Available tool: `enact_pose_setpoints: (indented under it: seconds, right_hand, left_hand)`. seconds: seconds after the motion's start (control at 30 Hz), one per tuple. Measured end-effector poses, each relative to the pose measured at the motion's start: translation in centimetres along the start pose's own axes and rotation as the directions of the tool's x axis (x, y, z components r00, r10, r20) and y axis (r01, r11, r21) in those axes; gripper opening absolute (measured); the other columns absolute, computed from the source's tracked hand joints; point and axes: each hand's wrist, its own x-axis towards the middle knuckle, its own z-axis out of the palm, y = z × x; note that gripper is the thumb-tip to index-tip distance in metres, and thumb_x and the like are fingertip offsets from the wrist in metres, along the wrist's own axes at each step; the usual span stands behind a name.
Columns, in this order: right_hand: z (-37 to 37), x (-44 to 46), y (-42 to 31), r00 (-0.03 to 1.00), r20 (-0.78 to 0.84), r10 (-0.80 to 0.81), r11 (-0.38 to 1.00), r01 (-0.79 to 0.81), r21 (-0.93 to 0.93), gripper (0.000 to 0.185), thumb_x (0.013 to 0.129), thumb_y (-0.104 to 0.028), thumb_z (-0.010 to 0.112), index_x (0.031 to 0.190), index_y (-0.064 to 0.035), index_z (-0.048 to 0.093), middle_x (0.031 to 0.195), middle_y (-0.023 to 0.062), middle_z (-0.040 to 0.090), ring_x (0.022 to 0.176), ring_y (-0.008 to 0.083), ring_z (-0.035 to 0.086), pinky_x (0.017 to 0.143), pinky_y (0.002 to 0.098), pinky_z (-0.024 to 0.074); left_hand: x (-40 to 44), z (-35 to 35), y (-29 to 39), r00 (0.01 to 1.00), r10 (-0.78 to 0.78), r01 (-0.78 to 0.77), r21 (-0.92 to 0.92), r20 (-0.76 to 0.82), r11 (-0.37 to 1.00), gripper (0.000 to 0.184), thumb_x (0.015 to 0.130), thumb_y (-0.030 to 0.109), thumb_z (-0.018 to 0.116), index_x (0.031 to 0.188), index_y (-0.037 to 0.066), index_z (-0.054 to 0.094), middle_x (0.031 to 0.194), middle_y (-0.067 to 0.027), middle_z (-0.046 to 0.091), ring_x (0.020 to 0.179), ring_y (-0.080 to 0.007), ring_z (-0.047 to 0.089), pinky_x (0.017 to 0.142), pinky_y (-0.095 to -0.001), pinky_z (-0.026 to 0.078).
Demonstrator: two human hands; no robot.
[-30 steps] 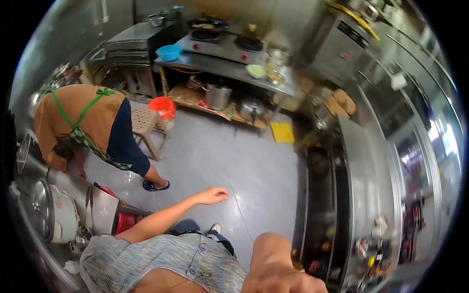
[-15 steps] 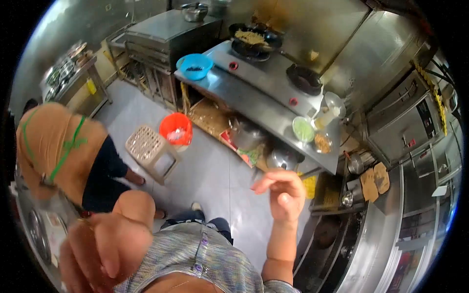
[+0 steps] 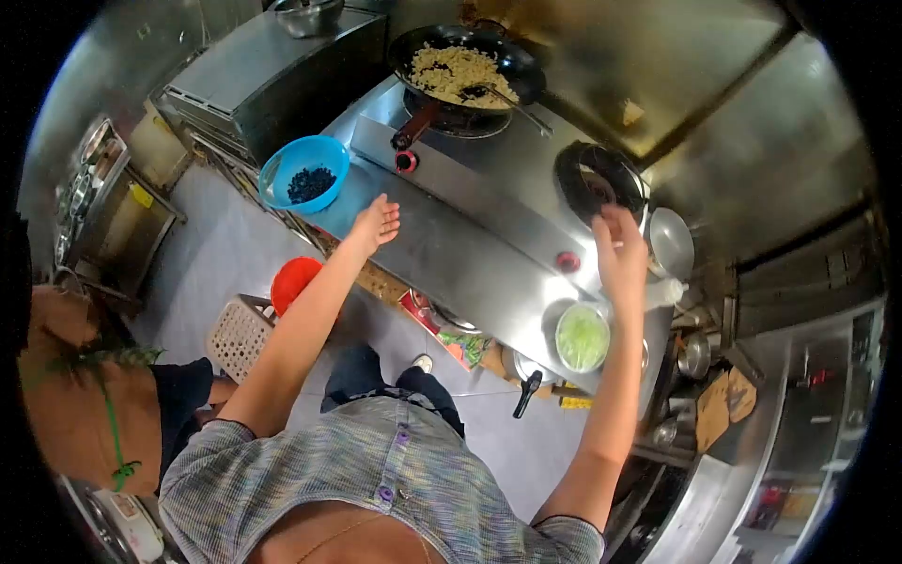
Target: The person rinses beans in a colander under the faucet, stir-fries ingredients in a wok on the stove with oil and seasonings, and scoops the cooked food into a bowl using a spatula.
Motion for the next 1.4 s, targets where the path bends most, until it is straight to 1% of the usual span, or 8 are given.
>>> enact_pose_setpoints:
  seconds: [0.23,0.43,0.53,0.83,0.9,0.97,1.17,1.4]
  right_hand:
    - [14.3,20.5,4.5,0.974,0.199,-0.104,0.632,0.220,-0.743,0.046,0.079,-0.036,0.054,0.111,-0.0031,0.046,0.102,0.0167,0.052,0.097,0.0332,0.050,0.081,0.0416,0.0430]
    - [16.8,24.7,4.0,0.851,0.421,0.313,0.586,0.175,-0.791,0.040,0.079,-0.012,0.044,0.117,-0.0026,0.039,0.098,0.0227,0.053,0.081,0.0386,0.057,0.070,0.0459,0.0457]
    - [8.9,25.4,2.2,0.902,0.432,0.000,0.718,0.300,-0.628,0.040,0.072,-0.005,0.053,0.112,-0.0070,0.049,0.097,0.0183,0.056,0.082,0.0366,0.056,0.070,0.0416,0.0450]
    - [12.7,30.4,1.5,0.772,0.629,0.093,0.429,0.539,-0.725,0.024,0.080,-0.009,0.051,0.104,-0.0091,0.055,0.080,0.0155,0.056,0.072,0.0321,0.057,0.064,0.0425,0.0459]
    - [15.3,34.3,4.6,0.848,0.522,-0.092,0.510,0.491,-0.707,0.020,0.084,-0.016,0.047,0.099,-0.0067,0.056,0.073,0.0167,0.056,0.069,0.0332,0.057,0.063,0.0441,0.0447]
    - [13.2,40.3,4.4,0.763,0.573,0.299,0.659,0.269,-0.702,0.022,0.082,-0.019,0.051,0.090,0.0008,0.058,0.066,0.0175,0.055,0.058,0.0265,0.053,0.060,0.0400,0.0426]
    - [8.2,45.2,-5.0,0.673,0.345,0.655,0.312,0.175,-0.934,0.020,0.074,-0.014,0.054,0.073,0.0050,0.056,0.055,0.0076,0.052,0.043,0.0139,0.048,0.031,0.0267,0.0308]
    - [19.9,40.0,-0.2,0.609,0.433,0.664,0.564,-0.028,-0.825,0.042,0.076,-0.035,0.061,0.097,0.0010,0.057,0.089,0.0101,0.059,0.074,0.0227,0.057,0.062,0.0360,0.0473]
  left_hand:
    - [16.7,1.1,2.4,0.952,-0.250,0.295,-0.323,0.174,0.899,0.049,0.080,0.060,0.041,0.087,0.013,0.055,0.075,-0.0016,0.056,0.066,-0.0164,0.052,0.062,-0.0339,0.045]
    - [12.7,4.3,8.5,0.949,-0.307,0.296,-0.124,-0.076,0.947,0.030,0.086,0.042,0.047,0.078,0.013,0.052,0.068,0.0017,0.052,0.062,-0.0118,0.051,0.063,-0.0286,0.046]
    - [19.4,0.9,2.6,0.922,-0.367,0.384,-0.399,0.123,0.832,0.033,0.086,0.043,0.046,0.079,0.011,0.051,0.067,0.0017,0.050,0.059,-0.0116,0.050,0.060,-0.0296,0.046]
    - [13.0,-0.7,5.9,0.987,-0.028,-0.013,0.252,0.158,0.968,0.031,0.088,0.033,0.048,0.087,0.001,0.051,0.071,-0.0026,0.051,0.061,-0.0094,0.049,0.056,-0.0234,0.042]
    - [8.6,-1.6,8.9,0.975,0.098,-0.161,0.329,0.198,0.930,0.028,0.088,0.027,0.049,0.090,-0.001,0.052,0.074,-0.0020,0.053,0.066,-0.0082,0.049,0.060,-0.0216,0.041]
    - [5.6,-4.7,9.9,0.982,0.142,-0.177,0.340,0.127,0.924,0.024,0.089,0.022,0.047,0.091,-0.001,0.053,0.075,-0.0012,0.053,0.067,-0.0074,0.048,0.061,-0.0207,0.040]
    - [3.1,-10.7,7.5,0.997,-0.040,0.054,0.247,-0.060,0.967,0.027,0.089,0.027,0.045,0.088,0.002,0.055,0.073,-0.0018,0.054,0.065,-0.0083,0.050,0.059,-0.0207,0.041]
    - [14.4,-1.9,4.7,0.983,-0.142,0.122,0.166,0.116,0.979,0.041,0.086,0.043,0.046,0.089,0.003,0.055,0.072,-0.0036,0.054,0.062,-0.0104,0.050,0.053,-0.0222,0.039]
